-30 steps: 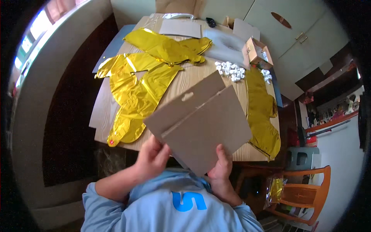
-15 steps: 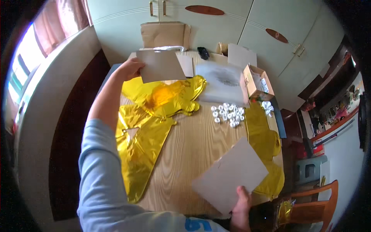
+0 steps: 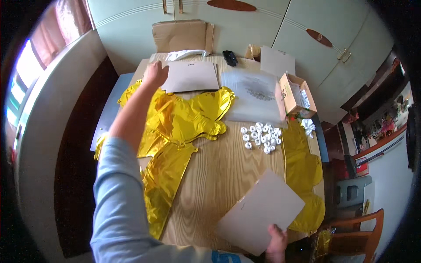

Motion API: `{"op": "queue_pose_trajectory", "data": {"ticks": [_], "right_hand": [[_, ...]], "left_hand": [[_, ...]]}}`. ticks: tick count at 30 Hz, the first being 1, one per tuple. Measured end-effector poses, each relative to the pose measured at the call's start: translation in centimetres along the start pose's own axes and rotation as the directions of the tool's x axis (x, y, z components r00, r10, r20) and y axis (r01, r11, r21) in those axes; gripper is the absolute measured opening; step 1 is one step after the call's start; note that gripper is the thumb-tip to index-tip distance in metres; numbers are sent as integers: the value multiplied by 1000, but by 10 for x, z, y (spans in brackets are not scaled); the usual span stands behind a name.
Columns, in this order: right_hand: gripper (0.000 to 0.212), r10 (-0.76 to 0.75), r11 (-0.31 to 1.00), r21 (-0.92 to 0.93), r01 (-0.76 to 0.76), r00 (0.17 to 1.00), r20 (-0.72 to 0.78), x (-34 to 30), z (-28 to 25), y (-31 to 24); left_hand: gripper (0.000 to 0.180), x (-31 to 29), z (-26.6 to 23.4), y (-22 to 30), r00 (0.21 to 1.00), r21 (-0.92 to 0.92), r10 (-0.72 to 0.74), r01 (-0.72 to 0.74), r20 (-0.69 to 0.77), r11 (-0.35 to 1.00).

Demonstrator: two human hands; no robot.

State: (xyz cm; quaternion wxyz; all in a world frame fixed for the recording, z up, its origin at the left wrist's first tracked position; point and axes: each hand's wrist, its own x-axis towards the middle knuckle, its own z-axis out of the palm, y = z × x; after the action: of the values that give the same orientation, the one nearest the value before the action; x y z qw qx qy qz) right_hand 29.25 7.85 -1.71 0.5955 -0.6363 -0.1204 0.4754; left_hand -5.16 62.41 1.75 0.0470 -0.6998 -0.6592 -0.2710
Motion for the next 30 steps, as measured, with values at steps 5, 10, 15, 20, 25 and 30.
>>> {"op": "queue_pose_trajectory", "data": {"ticks": [5, 10, 15, 20, 25, 30], "right_hand": [[59, -112, 979, 195, 67, 968, 227, -8, 13, -18], [50, -266, 962, 178, 207, 856, 444, -15, 11, -12], [48, -233, 972, 169, 163, 776, 586, -46, 19, 0], [46, -228, 973, 163, 160, 733, 641, -67, 21, 26], [45, -268, 963, 171, 208, 699, 663, -80, 26, 36], [32, -357, 930, 156, 333, 718, 597, -101, 20, 30]], "left_hand": [[29, -136, -183, 40, 890, -525, 145, 117, 432, 843], [14, -355, -308, -24, 675, -372, -167, 576, 719, 728], [41, -563, -331, -106, 86, 80, -534, 956, 841, 281], [50, -596, -311, -52, 376, 43, -304, 565, 876, 824], [30, -509, -303, 62, 774, -717, 73, 542, 629, 438], [25, -482, -260, 98, 724, -768, 277, 534, 631, 354]]}}
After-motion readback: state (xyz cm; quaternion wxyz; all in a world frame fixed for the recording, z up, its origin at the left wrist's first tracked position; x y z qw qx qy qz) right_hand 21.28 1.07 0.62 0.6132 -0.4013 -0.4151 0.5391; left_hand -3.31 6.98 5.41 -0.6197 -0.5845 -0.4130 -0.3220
